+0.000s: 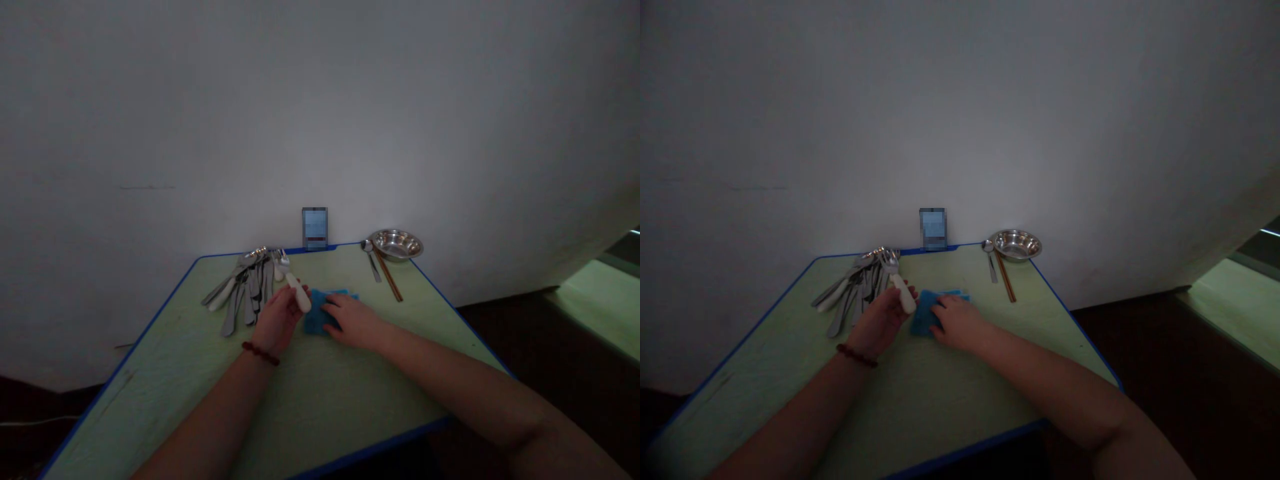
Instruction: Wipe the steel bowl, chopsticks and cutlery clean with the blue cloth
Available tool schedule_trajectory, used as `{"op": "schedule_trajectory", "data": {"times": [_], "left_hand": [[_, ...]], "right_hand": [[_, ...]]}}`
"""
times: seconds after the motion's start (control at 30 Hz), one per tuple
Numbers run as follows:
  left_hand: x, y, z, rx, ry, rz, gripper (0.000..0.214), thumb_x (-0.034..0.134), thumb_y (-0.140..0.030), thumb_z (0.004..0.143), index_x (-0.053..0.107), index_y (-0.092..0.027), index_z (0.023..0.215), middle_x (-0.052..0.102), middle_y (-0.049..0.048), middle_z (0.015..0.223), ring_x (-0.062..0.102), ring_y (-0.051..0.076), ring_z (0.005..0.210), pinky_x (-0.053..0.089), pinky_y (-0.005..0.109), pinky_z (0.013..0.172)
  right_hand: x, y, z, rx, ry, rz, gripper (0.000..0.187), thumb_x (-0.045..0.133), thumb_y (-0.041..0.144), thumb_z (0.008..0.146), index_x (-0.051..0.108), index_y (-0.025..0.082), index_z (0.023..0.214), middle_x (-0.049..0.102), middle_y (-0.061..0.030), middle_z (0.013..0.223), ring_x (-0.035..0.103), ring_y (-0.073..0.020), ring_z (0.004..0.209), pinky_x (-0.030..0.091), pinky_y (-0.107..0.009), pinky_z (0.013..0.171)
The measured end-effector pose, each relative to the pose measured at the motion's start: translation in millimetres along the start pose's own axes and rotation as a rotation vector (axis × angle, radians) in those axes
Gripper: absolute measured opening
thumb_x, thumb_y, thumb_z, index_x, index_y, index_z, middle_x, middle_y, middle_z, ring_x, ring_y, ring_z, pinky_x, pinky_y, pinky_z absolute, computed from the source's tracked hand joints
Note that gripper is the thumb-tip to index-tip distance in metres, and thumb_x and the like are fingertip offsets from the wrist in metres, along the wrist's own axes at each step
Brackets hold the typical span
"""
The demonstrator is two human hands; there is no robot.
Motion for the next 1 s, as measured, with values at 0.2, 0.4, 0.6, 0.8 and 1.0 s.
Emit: {"op": "schedule_trajectory", "data": {"times": [0.2, 0.4, 0.6, 0.8, 1.0], "left_hand": [[1.2, -2.6, -3.1, -0.015, -0.007, 0.008, 0.015, 0.043, -0.012, 0.076, 0.058, -0.013, 0.079, 0.064, 0.0043, 0.071, 0.061, 0.011, 0.064, 0.049, 0.02, 0.055], [1.6, -1.3, -2.1, -0.033, -0.02, 0.021, 0.016, 0.043, -0.011, 0.076, 0.058, -0.013, 0.079, 0.064, 0.0046, 0.07, 0.061, 0.011, 0.063, 0.049, 0.02, 0.056], [3.1, -0.3, -2.9, -0.043, -0.01, 0.054, 0.015, 0.045, -0.01, 0.074, 0.059, -0.012, 0.081, 0.065, 0.0043, 0.074, 0.062, 0.012, 0.066, 0.049, 0.02, 0.057], [2.2, -3.8, -2.1, -0.025, -0.019, 0.057, 0.015, 0.046, -0.01, 0.073, 0.059, -0.013, 0.079, 0.064, 0.0034, 0.073, 0.061, 0.011, 0.065, 0.049, 0.021, 0.057], [0.1, -2.2, 0.4, -0.044, -0.02, 0.064, 0.014, 0.048, -0.01, 0.072, 0.059, -0.013, 0.08, 0.064, 0.0048, 0.075, 0.061, 0.011, 0.065, 0.049, 0.021, 0.054]], "right_hand": [[6.6, 4.1, -4.1, -0.016, 0.012, -0.029, 0.05, 0.048, 0.038, 0.073, 0.046, 0.009, 0.113, 0.048, -0.0152, 0.116, 0.044, -0.0255, 0.107, 0.036, -0.036, 0.089], [11.3, 5.2, -4.2, -0.037, 0.065, -0.091, 0.05, 0.048, 0.025, 0.072, 0.042, 0.007, 0.118, 0.047, -0.0177, 0.118, 0.041, -0.0272, 0.111, 0.034, -0.038, 0.091], [7.4, 4.1, 0.6, -0.036, 0.078, -0.126, 0.035, 0.037, 0.014, 0.077, 0.047, 0.011, 0.111, 0.053, -0.0141, 0.111, 0.047, -0.0245, 0.105, 0.04, -0.037, 0.084], [6.4, 7.9, 7.5, 0.078, 0.074, -0.165, 0.022, 0.037, 0.013, 0.079, 0.053, 0.014, 0.095, 0.06, -0.0112, 0.094, 0.054, -0.0218, 0.09, 0.044, -0.033, 0.071], [8.0, 5.7, 10.4, 0.209, 0.043, -0.164, 0.026, 0.034, 0.011, 0.08, 0.051, 0.011, 0.1, 0.061, -0.014, 0.095, 0.055, -0.0227, 0.091, 0.043, -0.035, 0.072]]}}
Point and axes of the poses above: each hand's wrist, its own z-axis towards the middle knuckle, its own x-axis out of the palm, y = z × x, the point moved 3 cm from there along z, towards the middle knuckle
